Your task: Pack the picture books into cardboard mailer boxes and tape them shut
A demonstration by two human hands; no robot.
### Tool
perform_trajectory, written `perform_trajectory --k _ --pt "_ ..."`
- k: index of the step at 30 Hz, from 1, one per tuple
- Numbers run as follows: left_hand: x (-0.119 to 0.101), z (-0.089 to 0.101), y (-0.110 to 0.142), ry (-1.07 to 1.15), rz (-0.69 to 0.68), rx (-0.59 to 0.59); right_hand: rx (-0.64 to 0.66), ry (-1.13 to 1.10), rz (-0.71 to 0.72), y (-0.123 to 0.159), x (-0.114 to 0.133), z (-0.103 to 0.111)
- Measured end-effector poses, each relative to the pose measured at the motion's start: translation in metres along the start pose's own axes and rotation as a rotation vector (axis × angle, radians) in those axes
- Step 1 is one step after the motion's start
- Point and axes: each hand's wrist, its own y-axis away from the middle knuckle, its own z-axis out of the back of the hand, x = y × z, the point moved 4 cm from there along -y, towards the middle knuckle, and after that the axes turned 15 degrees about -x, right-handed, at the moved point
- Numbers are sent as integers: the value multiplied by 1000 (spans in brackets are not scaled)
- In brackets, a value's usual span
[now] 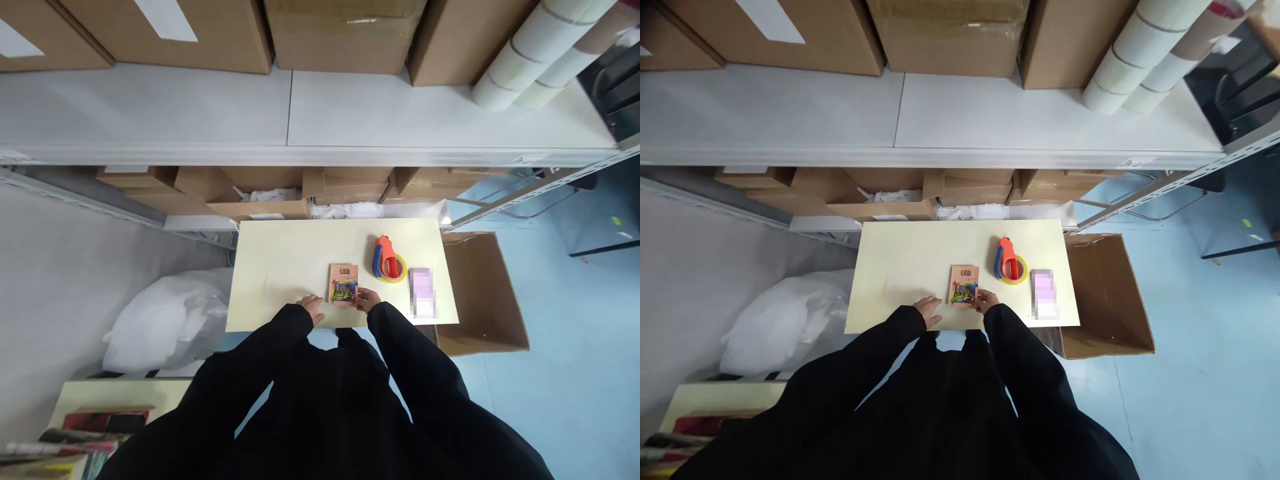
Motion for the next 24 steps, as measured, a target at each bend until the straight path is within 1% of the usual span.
perform_trajectory --k 2,4,6,7,9,10,12,13,15,16,17,19,21,22,24 --pt "-16 -15 2 -63 -6 -8 6 50 17 -7 -3 -1" --pt "-27 -27 7 -77 4 1 -7 103 59 -10 -5 2" --pt "-29 -36 13 -78 26 19 -81 194 170 -9 -7 10" --pt "-26 -38 17 -78 51 19 -129 244 232 -6 -9 15" --pt "-9 -37 24 -87 153 -27 -232 334 351 1 -16 23" --pt "5 -35 28 -93 232 -79 -273 358 394 5 -20 25" --pt "40 -28 38 -88 426 -231 -331 370 449 14 -30 22" --pt "58 -24 43 -63 516 -318 -357 372 469 18 -34 19" --pt "93 -19 54 54 651 -475 -394 372 469 23 -38 9" --pt "107 -17 57 118 685 -537 -412 378 458 25 -38 4" --pt "118 -17 59 164 700 -575 -433 388 444 27 -36 -1" --pt "132 -19 60 233 709 -618 -475 423 408 28 -31 -9" --pt "139 -21 58 299 724 -631 -502 475 351 28 -24 -16" --pt "141 -21 56 341 742 -628 -506 499 316 28 -22 -18" --pt "145 -22 52 415 757 -580 -513 522 244 26 -17 -22"
